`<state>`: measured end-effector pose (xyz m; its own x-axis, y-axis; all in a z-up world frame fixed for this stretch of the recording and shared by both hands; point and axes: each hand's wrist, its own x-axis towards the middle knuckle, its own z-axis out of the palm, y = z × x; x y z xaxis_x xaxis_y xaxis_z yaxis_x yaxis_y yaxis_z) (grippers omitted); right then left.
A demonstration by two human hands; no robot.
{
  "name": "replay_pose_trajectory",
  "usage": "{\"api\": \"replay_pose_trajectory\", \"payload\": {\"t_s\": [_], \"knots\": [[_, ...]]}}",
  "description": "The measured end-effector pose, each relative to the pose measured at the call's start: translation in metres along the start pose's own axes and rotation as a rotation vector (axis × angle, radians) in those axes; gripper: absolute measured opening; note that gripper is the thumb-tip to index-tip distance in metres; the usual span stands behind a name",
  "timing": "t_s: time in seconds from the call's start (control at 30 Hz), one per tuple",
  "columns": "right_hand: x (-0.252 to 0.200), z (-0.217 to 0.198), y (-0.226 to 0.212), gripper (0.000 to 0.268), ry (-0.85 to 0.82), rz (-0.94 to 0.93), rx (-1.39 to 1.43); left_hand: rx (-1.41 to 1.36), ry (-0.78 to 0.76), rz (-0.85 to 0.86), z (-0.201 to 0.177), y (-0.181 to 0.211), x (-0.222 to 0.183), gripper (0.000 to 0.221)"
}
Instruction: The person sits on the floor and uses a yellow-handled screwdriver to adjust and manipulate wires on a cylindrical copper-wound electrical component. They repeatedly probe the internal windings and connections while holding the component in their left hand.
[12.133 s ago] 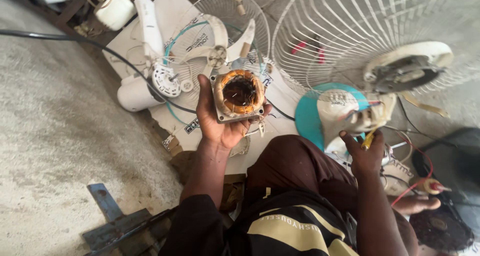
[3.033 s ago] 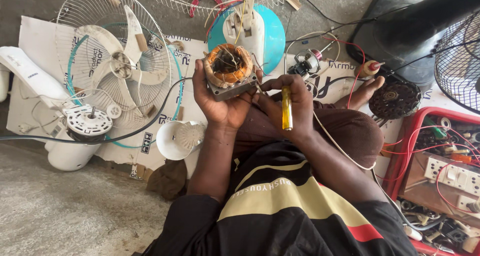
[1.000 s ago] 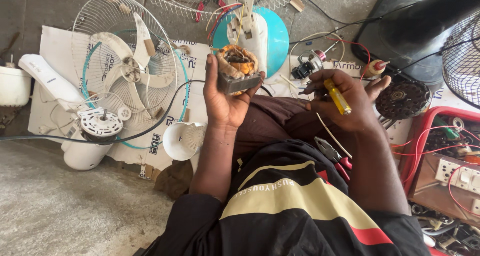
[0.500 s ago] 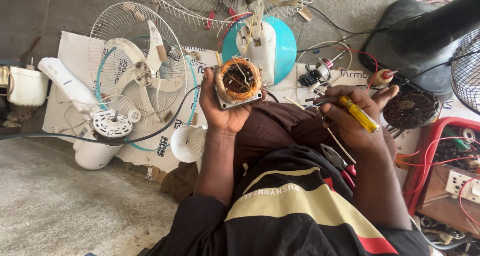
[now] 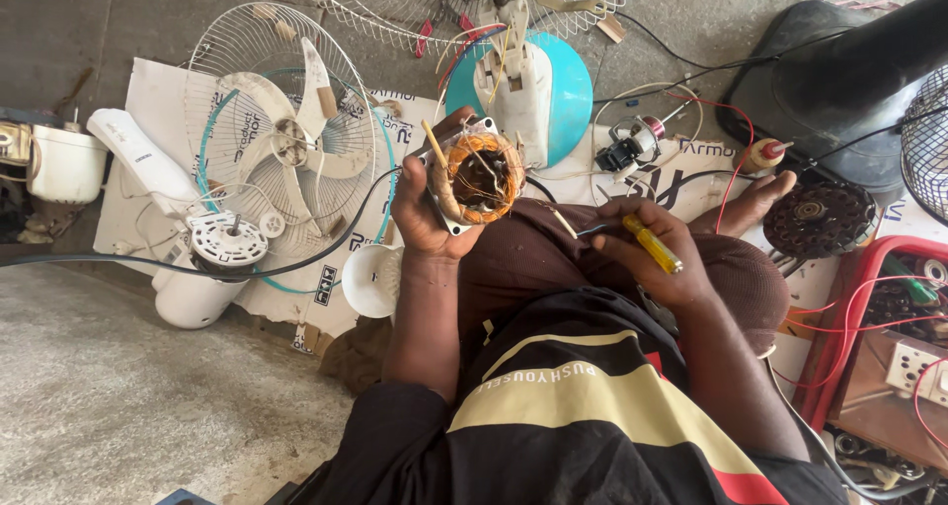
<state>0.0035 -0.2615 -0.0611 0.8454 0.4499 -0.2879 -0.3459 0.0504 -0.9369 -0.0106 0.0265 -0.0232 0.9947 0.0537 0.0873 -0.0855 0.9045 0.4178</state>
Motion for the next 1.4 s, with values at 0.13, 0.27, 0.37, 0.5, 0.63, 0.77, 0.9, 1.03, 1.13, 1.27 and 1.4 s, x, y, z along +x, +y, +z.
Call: {"api": "replay_pose_trajectory", "payload": {"t_s": [0.13, 0.27, 0.37, 0.5, 0.63, 0.77, 0.9, 1.03, 1.13, 1.27, 1.4], "knots": [[-0.001, 0.004, 0.002, 0.035, -0.027, -0.042, -0.036, -0.059, -0.003, -0.012, 0.001, -0.001, 0.000, 0.084], [-0.001, 0.008, 0.004, 0.038, -0.045, 0.008, -0.006, -0.081, -0.048, -0.032, 0.003, 0.000, 0.001, 0.083], [0.001, 0.010, 0.007, 0.039, -0.040, 0.033, 0.014, -0.099, -0.025, -0.058, 0.004, 0.000, 0.001, 0.085], [0.005, 0.012, 0.011, 0.038, -0.052, 0.032, 0.006, -0.162, -0.022, -0.105, 0.001, 0.001, 0.002, 0.086], [0.005, 0.008, 0.017, 0.039, -0.042, 0.028, -0.068, -0.258, -0.077, -0.145, -0.001, 0.000, 0.003, 0.089], [0.005, 0.005, 0.022, 0.037, 0.048, -0.027, 0.023, -0.324, -0.145, -0.173, -0.001, 0.001, 0.003, 0.092], [0.006, -0.001, 0.018, 0.036, 0.155, -0.035, 0.006, -0.391, -0.208, -0.193, 0.000, 0.000, 0.004, 0.095], [0.004, 0.001, 0.009, 0.035, 0.211, -0.038, 0.049, -0.426, -0.249, -0.204, 0.000, -0.002, 0.005, 0.096], [0.004, 0.003, -0.001, 0.036, 0.212, -0.040, 0.025, -0.458, -0.242, -0.214, -0.002, -0.002, 0.004, 0.097], [0.008, 0.009, -0.013, 0.036, 0.189, -0.061, 0.036, -0.468, -0.223, -0.203, -0.004, -0.002, 0.006, 0.096], [0.011, 0.016, -0.024, 0.037, 0.141, -0.095, 0.021, -0.420, -0.201, -0.175, -0.003, -0.003, 0.005, 0.091]]}}
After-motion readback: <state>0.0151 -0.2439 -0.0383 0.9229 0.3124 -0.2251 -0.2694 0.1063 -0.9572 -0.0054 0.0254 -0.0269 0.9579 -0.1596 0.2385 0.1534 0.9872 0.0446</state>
